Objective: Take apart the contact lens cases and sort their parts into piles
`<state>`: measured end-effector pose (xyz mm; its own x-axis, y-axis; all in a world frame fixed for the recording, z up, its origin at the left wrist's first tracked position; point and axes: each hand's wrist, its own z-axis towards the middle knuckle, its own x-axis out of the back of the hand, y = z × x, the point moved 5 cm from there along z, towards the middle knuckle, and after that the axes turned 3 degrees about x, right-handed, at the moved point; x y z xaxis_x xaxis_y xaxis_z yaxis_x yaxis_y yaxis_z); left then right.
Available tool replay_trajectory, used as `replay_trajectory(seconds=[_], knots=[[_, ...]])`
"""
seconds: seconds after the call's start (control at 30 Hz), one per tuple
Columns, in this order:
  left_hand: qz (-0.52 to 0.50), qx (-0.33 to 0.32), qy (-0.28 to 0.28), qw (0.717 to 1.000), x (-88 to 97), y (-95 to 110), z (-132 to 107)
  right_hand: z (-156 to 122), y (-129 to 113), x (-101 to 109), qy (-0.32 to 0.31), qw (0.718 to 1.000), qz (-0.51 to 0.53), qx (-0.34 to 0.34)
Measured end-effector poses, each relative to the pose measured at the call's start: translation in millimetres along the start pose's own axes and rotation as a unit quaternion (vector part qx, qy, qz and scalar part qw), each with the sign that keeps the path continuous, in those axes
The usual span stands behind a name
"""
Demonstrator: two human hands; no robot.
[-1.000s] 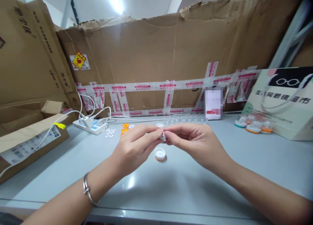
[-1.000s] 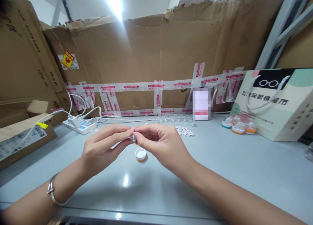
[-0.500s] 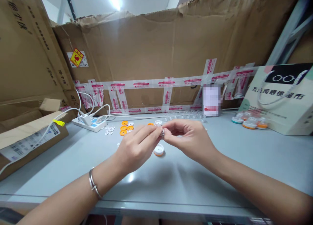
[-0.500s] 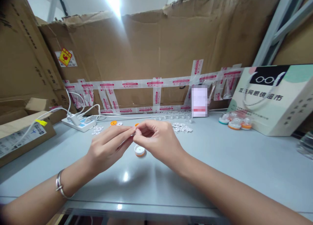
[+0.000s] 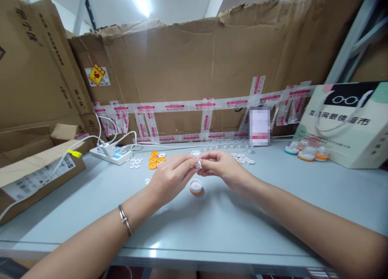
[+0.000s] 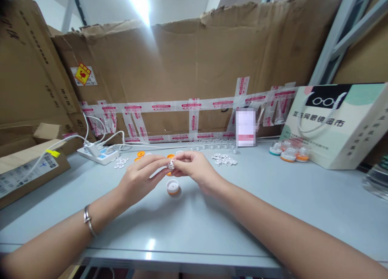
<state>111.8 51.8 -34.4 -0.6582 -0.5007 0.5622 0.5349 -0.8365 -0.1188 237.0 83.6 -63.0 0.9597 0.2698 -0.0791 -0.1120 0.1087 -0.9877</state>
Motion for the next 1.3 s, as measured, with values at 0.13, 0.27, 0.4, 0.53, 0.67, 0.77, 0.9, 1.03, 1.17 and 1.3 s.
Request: replay_trajectory(seconds=[0.13, 0.27, 0.4, 0.53, 0.67, 0.77, 0.9, 1.03, 1.17, 1.3], knots=[[-0.072, 0.033, 0.006, 0.997, -1.4, -5.1, -1.1, 3.0, 13.0, -4.1, -0.025, 0.996, 0.057, -0.067], [-0.170, 0.159, 0.025, 0.972, -0.5, -19.5, -0.6, 15.2, -3.8, 32.2, 0.057, 0.998, -0.038, 0.004], [-0.252, 0.304, 0.016, 0.919, -7.0, -36.8, -4.7, 28.4, -25.6, 107.0, 0.147, 0.941, -0.299, 0.061], [-0.315, 0.392, -0.064, 0.862, -22.1, -42.4, -10.7, 40.0, -5.8, 160.9, 0.098, 0.906, -0.409, -0.040], [-0.311, 0.407, -0.102, 0.853, -27.0, -40.3, -11.3, 45.4, 13.2, 172.0, 0.040, 0.882, -0.466, -0.061], [-0.297, 0.397, -0.092, 0.864, -25.4, -40.2, -10.2, 46.1, 15.3, 171.7, 0.035, 0.861, -0.503, -0.065], [-0.297, 0.364, -0.069, 0.880, -22.6, -40.6, -9.4, 42.2, 1.2, 162.8, 0.072, 0.837, -0.538, -0.067], [-0.318, 0.354, -0.042, 0.878, -17.3, -37.7, -7.9, 30.0, -21.1, 116.6, 0.088, 0.897, -0.434, -0.003], [-0.366, 0.331, -0.009, 0.870, -8.1, -28.7, -1.4, 9.8, -30.8, 45.8, -0.011, 0.967, -0.243, 0.074], [-0.310, 0.252, 0.005, 0.917, 2.0, -18.6, 6.4, -6.0, -26.8, 4.2, -0.089, 0.981, -0.146, 0.092]])
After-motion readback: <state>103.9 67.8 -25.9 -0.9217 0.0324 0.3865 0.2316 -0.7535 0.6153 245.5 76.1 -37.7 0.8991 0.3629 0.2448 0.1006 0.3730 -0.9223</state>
